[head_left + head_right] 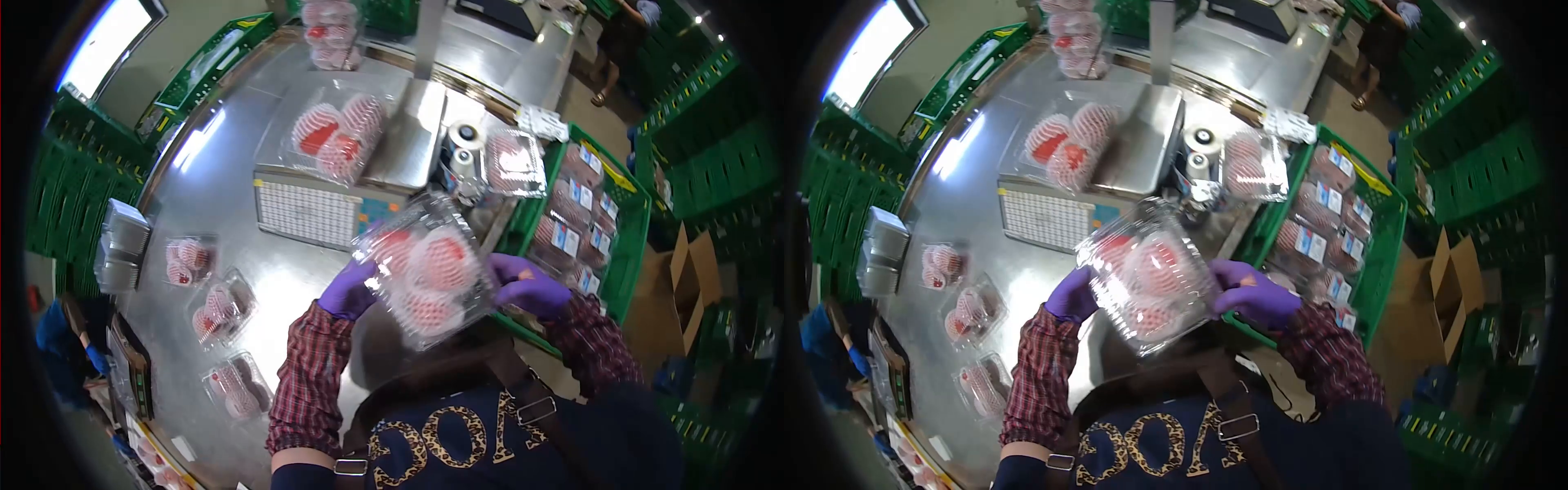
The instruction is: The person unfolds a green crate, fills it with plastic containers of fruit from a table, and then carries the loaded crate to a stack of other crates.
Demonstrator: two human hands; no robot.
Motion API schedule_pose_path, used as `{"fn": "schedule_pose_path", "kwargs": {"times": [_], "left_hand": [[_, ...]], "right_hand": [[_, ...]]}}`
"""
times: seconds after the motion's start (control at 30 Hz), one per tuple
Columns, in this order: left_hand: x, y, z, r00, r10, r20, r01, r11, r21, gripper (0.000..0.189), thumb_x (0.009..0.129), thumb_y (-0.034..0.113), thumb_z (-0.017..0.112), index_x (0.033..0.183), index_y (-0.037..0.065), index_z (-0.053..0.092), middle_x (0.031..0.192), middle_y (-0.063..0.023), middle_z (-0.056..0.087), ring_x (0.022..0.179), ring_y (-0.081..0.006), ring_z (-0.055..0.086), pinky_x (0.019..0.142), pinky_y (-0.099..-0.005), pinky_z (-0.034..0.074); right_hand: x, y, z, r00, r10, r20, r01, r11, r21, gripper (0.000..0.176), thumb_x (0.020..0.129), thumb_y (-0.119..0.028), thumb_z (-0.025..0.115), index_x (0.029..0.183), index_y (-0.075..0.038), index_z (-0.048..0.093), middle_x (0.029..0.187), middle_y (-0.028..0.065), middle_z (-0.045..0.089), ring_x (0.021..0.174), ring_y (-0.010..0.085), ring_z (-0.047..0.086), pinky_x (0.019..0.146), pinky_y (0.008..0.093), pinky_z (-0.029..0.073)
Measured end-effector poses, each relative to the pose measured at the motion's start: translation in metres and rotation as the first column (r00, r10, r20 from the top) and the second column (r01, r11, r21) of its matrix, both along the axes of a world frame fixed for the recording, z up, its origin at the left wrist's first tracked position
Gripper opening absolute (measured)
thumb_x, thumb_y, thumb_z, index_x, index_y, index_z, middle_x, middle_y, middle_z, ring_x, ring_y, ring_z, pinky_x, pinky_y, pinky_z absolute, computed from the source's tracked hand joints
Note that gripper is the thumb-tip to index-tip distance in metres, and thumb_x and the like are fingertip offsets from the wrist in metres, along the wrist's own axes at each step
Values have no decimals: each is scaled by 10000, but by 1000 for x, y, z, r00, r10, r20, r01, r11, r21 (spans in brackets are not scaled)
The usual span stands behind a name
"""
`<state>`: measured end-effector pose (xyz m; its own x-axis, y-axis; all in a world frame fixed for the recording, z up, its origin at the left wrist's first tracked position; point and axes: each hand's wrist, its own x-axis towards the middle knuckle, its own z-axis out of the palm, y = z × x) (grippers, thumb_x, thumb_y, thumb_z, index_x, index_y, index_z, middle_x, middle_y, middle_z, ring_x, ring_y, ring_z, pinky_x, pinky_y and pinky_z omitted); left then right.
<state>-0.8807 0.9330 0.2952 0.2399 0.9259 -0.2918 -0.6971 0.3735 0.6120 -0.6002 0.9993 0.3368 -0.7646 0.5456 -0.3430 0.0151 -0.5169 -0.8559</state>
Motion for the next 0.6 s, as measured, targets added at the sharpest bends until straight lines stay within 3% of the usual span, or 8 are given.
{"fn": "schedule_pose_path", "kwargs": {"times": [0.1, 0.13, 0.17, 0.23, 0.33, 0.47, 0.53, 0.6], "left_hand": [[2, -41, -15, 995, 43, 89, -30, 990, -136, 579, 756, 206, 548, 1271, 32, 347, 1232, -114, 453, 1116, -258, 456, 944, -437, 363], [10, -48, -17, 989, 102, 109, -86, 986, -140, 580, 755, 203, 550, 1272, 36, 348, 1235, -111, 452, 1125, -258, 446, 950, -439, 356], [16, -54, -22, 979, 161, 128, -142, 979, -144, 580, 753, 200, 552, 1273, 41, 348, 1237, -109, 450, 1135, -258, 437, 956, -441, 348], [34, -59, -19, 961, 255, 102, -243, 962, -122, 573, 753, 195, 554, 1273, 62, 353, 1241, -101, 448, 1133, -260, 439, 962, -444, 338], [61, -62, -20, 936, 350, -30, -351, 936, -21, 573, 757, 168, 552, 1282, 96, 335, 1213, -88, 458, 1104, -247, 460, 912, -427, 399], [86, -46, -12, 874, 432, -221, -446, 895, -18, 676, 709, 43, 589, 1293, 157, 268, 1122, -101, 486, 973, -232, 524, 747, -350, 494], [100, -34, -12, 890, 428, -159, -432, 902, 11, 705, 711, 37, 594, 1302, 187, 240, 1134, -94, 466, 962, -225, 524, 731, -345, 500], [115, -26, -9, 892, 443, -92, -446, 895, -9, 701, 712, 20, 591, 1301, 179, 245, 1149, -96, 456, 974, -230, 520, 750, -352, 495]], "right_hand": [[16, 21, -4, 983, 10, 185, -80, 926, 370, 371, 743, -219, 670, 1033, -21, 549, 909, 50, 579, 797, 116, 534, 706, 262, 438], [21, 45, -33, 953, -287, 94, 143, 705, 695, 411, 737, -260, 672, 1044, -19, 544, 1001, 73, 575, 877, 162, 528, 771, 306, 429], [29, 69, -39, 769, -601, 220, -162, 149, 975, 440, 728, -283, 667, 1064, -29, 540, 1012, 114, 586, 929, 213, 544, 806, 338, 428], [16, 87, -51, 611, -768, 190, -322, -22, 946, 372, 704, -312, 679, 992, -89, 600, 939, 125, 606, 792, 260, 558, 755, 363, 437], [27, 101, -83, 657, -667, 350, -304, 190, 933, 305, 710, -313, 648, 879, -60, 629, 808, 83, 621, 772, 269, 545, 744, 378, 422], [3, 22, -8, 858, -512, -24, 447, 725, 525, 246, 681, -255, 696, 808, -52, 641, 658, 80, 590, 719, 256, 563, 710, 358, 435], [-11, -2, -5, 834, -520, 184, -27, 295, 955, 368, 658, -238, 731, 945, -45, 605, 867, 98, 607, 878, 212, 556, 793, 365, 427], [11, -4, -9, 751, -654, 87, 110, 253, 961, 534, 658, -257, 736, 1097, -51, 512, 1054, 112, 539, 1017, 210, 490, 860, 372, 402]]}}
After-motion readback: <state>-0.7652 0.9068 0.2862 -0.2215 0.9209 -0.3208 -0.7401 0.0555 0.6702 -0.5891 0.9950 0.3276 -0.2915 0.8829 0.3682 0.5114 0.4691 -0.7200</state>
